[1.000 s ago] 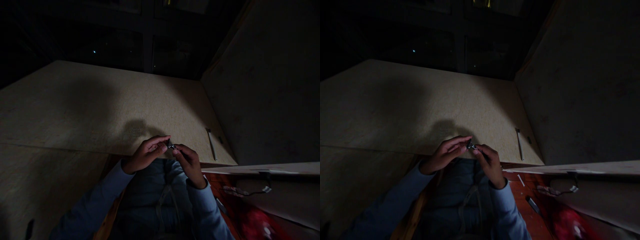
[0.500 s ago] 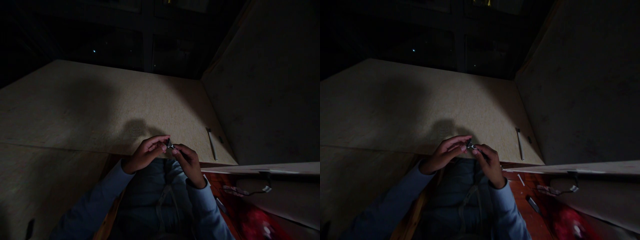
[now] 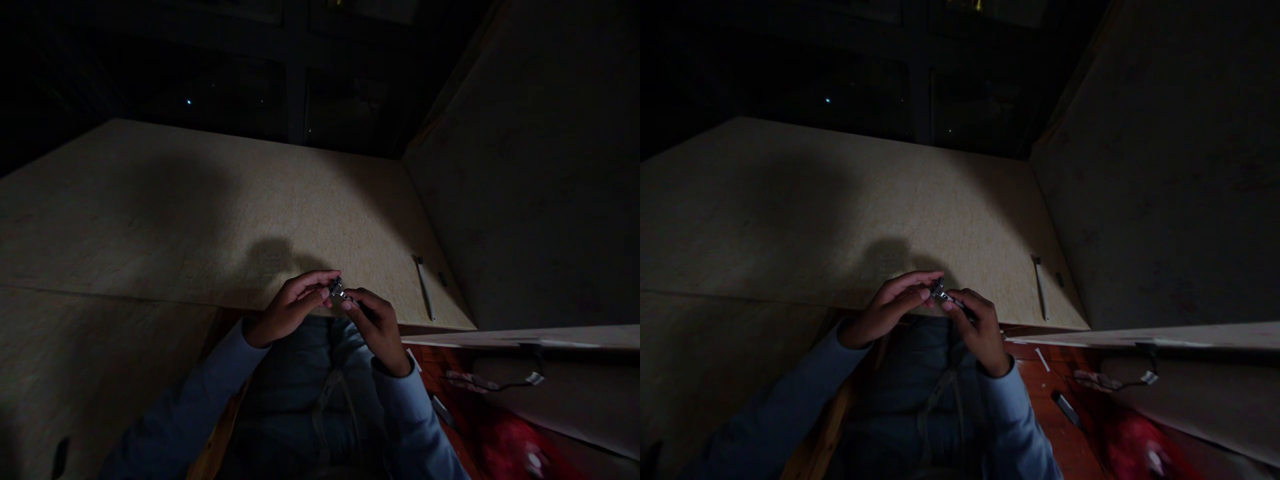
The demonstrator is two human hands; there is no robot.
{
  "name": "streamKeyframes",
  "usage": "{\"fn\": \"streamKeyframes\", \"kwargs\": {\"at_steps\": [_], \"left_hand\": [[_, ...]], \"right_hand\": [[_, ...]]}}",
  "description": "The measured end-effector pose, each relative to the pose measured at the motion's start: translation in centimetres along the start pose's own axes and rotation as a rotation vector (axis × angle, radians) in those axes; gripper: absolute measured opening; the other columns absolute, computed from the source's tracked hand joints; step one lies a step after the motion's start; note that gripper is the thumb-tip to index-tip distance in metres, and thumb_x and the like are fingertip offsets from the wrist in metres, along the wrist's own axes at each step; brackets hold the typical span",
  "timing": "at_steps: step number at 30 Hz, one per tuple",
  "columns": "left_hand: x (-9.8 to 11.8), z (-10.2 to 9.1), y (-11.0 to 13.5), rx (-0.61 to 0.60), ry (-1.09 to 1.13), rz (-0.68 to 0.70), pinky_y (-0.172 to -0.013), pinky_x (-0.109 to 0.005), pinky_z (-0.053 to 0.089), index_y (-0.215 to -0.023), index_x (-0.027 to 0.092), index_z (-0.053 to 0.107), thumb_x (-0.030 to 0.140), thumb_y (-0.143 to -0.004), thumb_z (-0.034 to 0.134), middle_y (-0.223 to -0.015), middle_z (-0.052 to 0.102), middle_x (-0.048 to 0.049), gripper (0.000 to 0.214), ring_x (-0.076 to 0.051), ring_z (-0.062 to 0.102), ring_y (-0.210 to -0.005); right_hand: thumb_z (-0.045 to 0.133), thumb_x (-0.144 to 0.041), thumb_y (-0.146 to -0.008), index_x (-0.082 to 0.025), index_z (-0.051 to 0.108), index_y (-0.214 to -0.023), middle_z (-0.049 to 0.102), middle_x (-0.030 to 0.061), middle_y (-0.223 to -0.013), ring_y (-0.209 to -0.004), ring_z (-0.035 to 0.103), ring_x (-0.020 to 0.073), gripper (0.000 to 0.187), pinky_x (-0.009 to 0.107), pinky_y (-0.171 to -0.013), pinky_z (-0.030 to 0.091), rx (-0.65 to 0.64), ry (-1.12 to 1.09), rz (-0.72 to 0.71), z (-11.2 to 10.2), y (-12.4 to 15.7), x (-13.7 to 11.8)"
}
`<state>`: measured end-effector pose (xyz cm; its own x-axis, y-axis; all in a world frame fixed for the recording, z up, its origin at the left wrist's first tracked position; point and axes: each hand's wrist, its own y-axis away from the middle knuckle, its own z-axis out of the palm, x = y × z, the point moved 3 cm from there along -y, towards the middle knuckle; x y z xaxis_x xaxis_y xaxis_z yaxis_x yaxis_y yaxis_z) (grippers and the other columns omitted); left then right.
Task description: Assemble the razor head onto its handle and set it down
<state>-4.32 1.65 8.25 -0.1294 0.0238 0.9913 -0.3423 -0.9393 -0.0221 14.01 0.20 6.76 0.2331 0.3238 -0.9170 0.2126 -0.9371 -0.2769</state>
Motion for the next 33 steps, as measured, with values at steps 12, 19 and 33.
{"fn": "streamKeyframes", "kwargs": {"at_steps": [12, 19, 33], "left_hand": [[-0.34, 0.00, -0.26, 0.046, -0.050, 0.001, -0.089, -0.031, 0.055, -0.122, 0.015, 0.066, 0.033, -0.085, 0.070, -0.113, 0.070, -0.0110, 0.041, -0.019, 0.066, -0.104], [-0.36, -0.07, -0.46, 0.063, -0.076, -0.011, -0.087, -0.028, 0.055, -0.120, 0.014, 0.066, 0.033, -0.083, 0.072, -0.108, 0.072, -0.0103, 0.042, -0.018, 0.067, -0.101], [-0.35, -0.41, -0.36, 0.081, -0.064, -0.055, -0.078, -0.027, 0.055, -0.116, 0.014, 0.071, 0.039, -0.085, 0.071, -0.101, 0.073, -0.0099, 0.039, -0.016, 0.067, -0.088]], "right_hand": [[0.064, -0.029, -0.095, -0.023, 0.074, -0.108, 0.071, 0.0044, -0.091, -0.080, 0.065, 0.0152, 0.018, 0.027, -0.071, 0.049, -0.022, -0.001, -0.010, 0.06, 0.09, 0.11], [0.064, -0.029, -0.095, -0.023, 0.074, -0.106, 0.071, 0.0040, -0.090, -0.080, 0.064, 0.0146, 0.016, 0.027, -0.072, 0.049, -0.021, 0.027, -0.026, 0.07, -0.07, 0.02], [0.065, -0.029, -0.094, -0.022, 0.074, -0.105, 0.071, 0.0044, -0.089, -0.077, 0.064, 0.0149, 0.016, 0.027, -0.069, 0.050, -0.007, 0.044, -0.042, 0.05, -0.10, -0.13]]}}
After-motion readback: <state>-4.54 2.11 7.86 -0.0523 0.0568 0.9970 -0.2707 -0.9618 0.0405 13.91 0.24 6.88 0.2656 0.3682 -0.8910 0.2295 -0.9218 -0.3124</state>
